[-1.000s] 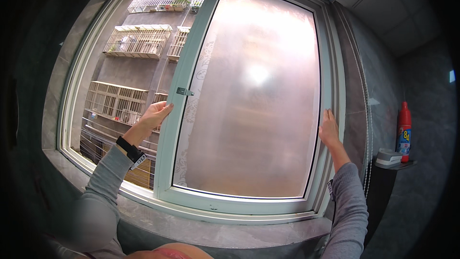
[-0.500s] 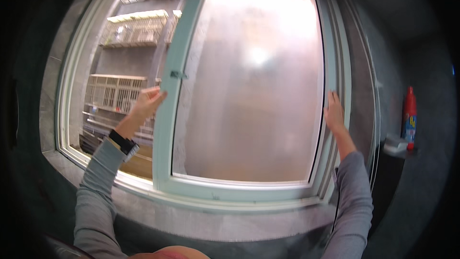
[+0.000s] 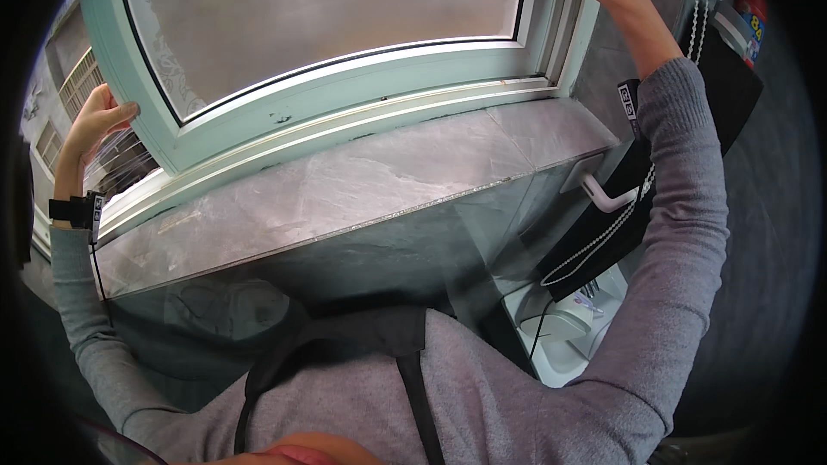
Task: The person lifts and fits two white window sashes into a wall opening, aligning each pane into the frame and adjusting the edges. The person handles the sashes by hand, positioning them into the opening and pressing along the edges to seat them.
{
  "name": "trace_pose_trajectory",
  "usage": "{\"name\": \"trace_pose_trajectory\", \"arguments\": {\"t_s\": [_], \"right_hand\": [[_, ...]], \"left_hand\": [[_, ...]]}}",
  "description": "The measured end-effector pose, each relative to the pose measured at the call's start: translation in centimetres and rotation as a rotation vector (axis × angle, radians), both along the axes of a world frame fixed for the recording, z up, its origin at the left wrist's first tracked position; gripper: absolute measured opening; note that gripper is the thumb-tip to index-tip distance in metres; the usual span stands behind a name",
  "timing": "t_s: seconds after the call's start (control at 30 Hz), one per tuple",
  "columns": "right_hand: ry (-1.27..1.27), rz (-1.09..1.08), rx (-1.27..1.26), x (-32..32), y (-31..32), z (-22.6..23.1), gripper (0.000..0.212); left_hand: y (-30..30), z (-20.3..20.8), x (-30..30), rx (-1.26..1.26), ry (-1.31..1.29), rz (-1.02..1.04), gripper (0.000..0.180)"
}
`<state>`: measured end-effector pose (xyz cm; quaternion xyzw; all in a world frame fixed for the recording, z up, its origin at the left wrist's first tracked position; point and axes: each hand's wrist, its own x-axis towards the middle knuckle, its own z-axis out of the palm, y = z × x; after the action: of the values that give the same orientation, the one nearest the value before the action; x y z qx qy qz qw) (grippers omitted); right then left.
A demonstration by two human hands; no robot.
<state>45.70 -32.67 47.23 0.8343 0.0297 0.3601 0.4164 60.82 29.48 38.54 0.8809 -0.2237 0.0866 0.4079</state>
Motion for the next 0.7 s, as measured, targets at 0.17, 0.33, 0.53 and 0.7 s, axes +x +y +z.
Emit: {"name": "trace_pose_trajectory", "arguments": {"t_s": [0.17,0.33,0.53,0.7], "right_hand": [[-0.063,-0.002,-0.032,0.2,-0.6,-1.0,0.045],[-0.036,0.099,-0.039,1.2,-3.6,-0.7,0.051],[-0.042,0.203,0.073,3.8,-12.2,-1.5,0.053],[-0.007,0.169,0.030,5.4,-19.7,-2.2,0.082]], "left_hand": [[-0.3,1.0,-0.4,0.227,-0.082,-0.069,0.024],[0.1,-0.3,-0.9,0.242,-0.178,-0.034,0.023],[1.8,-1.7,-2.3,0.264,-0.109,-0.186,0.026],[1.3,-2.5,-1.8,0.306,0.013,-0.234,0.029]]}}
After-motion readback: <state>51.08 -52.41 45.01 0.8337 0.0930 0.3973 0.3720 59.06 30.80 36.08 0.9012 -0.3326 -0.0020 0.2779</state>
